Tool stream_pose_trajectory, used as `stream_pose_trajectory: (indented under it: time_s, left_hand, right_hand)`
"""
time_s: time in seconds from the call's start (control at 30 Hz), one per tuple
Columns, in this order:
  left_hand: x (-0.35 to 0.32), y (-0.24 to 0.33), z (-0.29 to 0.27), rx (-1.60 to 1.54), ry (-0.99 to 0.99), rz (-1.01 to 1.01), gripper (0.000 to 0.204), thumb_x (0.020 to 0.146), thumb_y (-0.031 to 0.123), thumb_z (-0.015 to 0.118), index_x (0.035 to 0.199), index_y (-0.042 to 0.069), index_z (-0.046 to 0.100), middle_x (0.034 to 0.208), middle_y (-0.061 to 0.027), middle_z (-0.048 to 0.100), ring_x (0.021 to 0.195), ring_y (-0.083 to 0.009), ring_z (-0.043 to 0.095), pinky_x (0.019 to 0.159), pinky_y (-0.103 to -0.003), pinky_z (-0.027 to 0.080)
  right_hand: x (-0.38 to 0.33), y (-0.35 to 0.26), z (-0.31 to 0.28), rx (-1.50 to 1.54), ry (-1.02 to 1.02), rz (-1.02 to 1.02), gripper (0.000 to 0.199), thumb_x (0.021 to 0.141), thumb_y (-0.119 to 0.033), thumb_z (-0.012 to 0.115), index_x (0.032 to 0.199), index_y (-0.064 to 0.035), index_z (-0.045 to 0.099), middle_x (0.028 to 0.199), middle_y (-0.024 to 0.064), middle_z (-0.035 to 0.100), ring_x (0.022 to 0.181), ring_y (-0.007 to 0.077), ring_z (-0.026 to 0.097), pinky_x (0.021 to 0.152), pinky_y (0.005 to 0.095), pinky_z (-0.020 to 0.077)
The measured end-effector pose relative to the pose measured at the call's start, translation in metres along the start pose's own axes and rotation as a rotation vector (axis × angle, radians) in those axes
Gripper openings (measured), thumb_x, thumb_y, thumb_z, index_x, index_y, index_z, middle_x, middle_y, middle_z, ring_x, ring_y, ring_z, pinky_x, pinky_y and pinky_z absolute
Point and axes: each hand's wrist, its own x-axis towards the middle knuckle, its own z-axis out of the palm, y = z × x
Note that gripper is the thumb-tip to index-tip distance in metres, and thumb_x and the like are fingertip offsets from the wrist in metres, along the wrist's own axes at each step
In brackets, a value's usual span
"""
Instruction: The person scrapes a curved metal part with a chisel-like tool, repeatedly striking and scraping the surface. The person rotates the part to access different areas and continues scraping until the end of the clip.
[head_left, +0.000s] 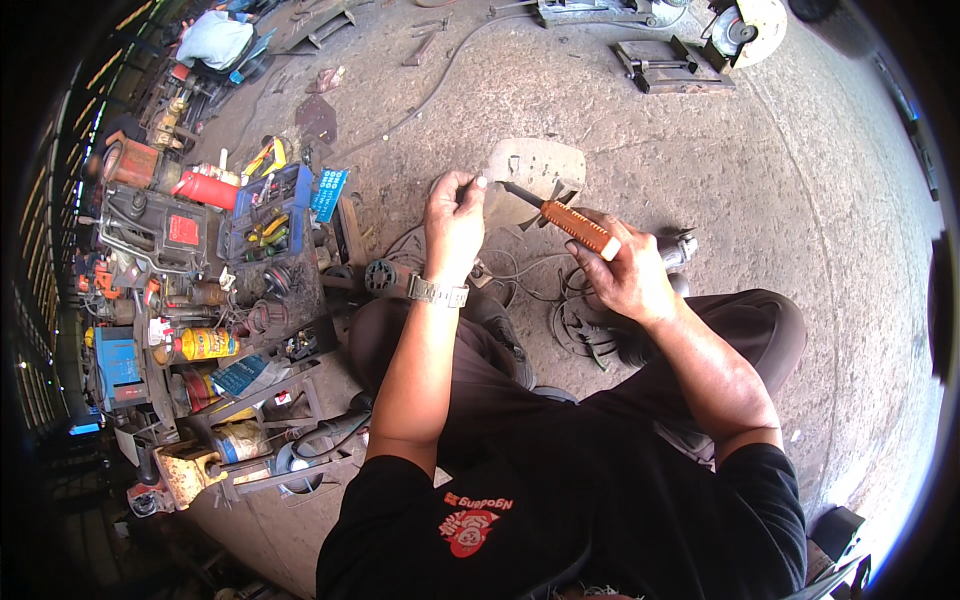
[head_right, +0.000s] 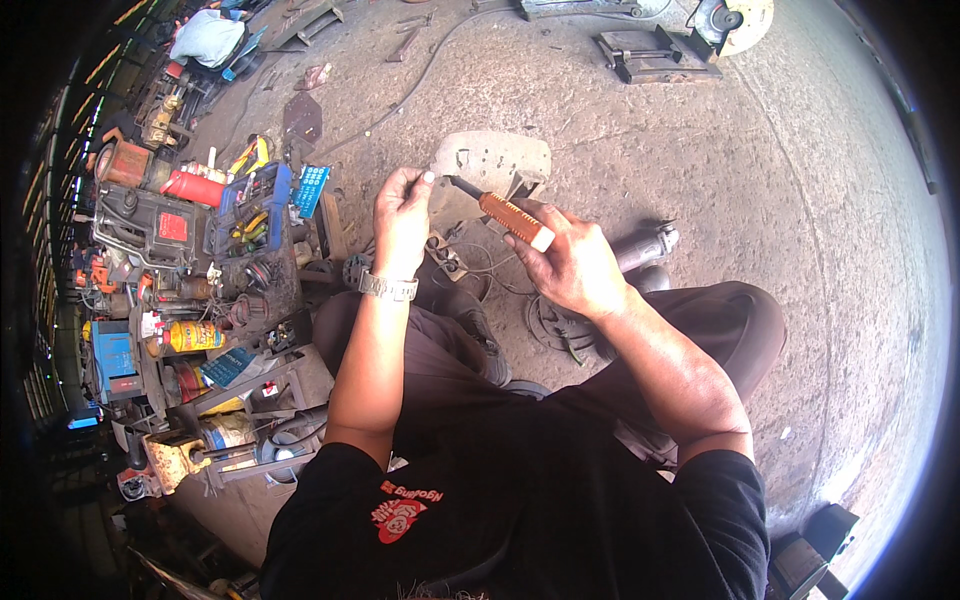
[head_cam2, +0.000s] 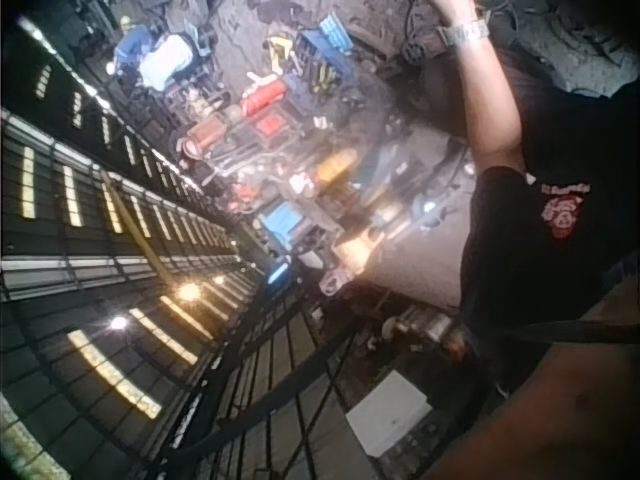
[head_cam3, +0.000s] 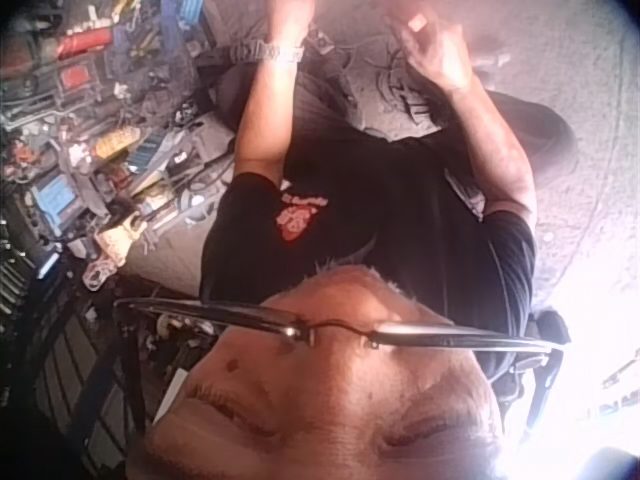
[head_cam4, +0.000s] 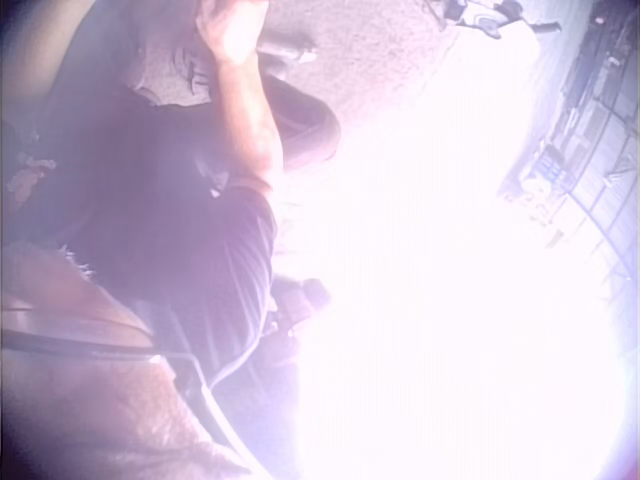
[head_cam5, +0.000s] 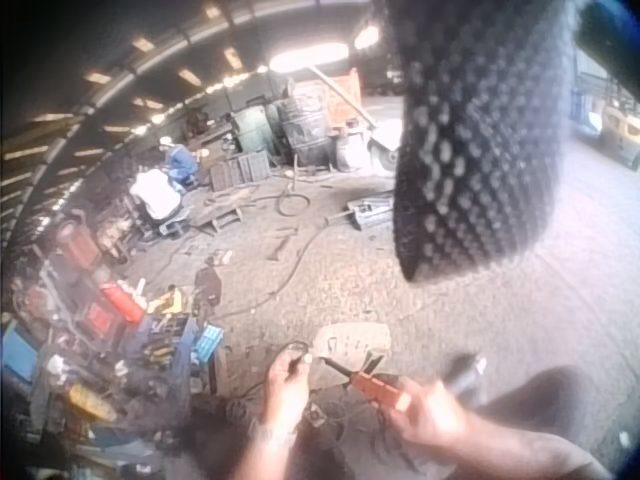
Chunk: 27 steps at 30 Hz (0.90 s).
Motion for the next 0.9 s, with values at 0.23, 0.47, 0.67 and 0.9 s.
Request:
stream_pose_trajectory:
  time_s: [0.23, 0.47, 0.67, 0.9]
  left_hand:
    - [-0.0011, 0.0035, -0.0004, 0.007, 0.002, 0.007, 0.015, 0.098, 0.01, 0.065, 0.086, 0.002, 0.059, 0.07, 0.0048, 0.048, 0.063, -0.0046, 0.04, 0.054, -0.025, 0.035]
    - [-0.0023, 0.0075, -0.0012, 0.001, -0.012, -0.044, 0.013, 0.098, 0.01, 0.065, 0.087, 0.004, 0.061, 0.071, 0.0064, 0.049, 0.063, -0.0037, 0.039, 0.054, -0.024, 0.034]
    - [-0.0012, 0.0004, -0.0011, -0.006, -0.014, -0.017, 0.012, 0.099, 0.009, 0.064, 0.088, 0.007, 0.063, 0.074, 0.0097, 0.048, 0.064, -0.0007, 0.037, 0.056, -0.02, 0.031]
    - [0.0018, 0.0048, -0.0044, -0.075, 0.017, -0.058, 0.013, 0.097, 0.01, 0.066, 0.088, 0.003, 0.062, 0.072, 0.0056, 0.05, 0.066, -0.0047, 0.041, 0.058, -0.024, 0.036]
  right_hand:
    - [0.0011, -0.0029, 0.0, 0.006, 0.004, 0.008, 0.038, 0.091, -0.016, 0.072, 0.121, 0.0022, 0.06, 0.094, 0.0236, 0.069, 0.087, 0.0411, 0.071, 0.075, 0.0427, 0.0567]
    - [0.001, -0.0024, -0.0007, -0.019, -0.024, 0.015, 0.039, 0.091, -0.017, 0.071, 0.122, 0.0024, 0.058, 0.097, 0.0219, 0.069, 0.087, 0.0403, 0.071, 0.074, 0.0452, 0.058]
    - [0.0012, -0.0007, 0.001, -0.016, 0.001, -0.024, 0.039, 0.091, -0.017, 0.071, 0.123, 0.0023, 0.058, 0.096, 0.0216, 0.069, 0.086, 0.04, 0.071, 0.074, 0.0451, 0.0579]
    - [-0.0003, 0.0009, -0.0005, 0.0, 0.017, -0.02, 0.04, 0.09, -0.016, 0.071, 0.123, 0.0021, 0.059, 0.097, 0.0213, 0.069, 0.086, 0.0394, 0.071, 0.075, 0.0447, 0.0578]
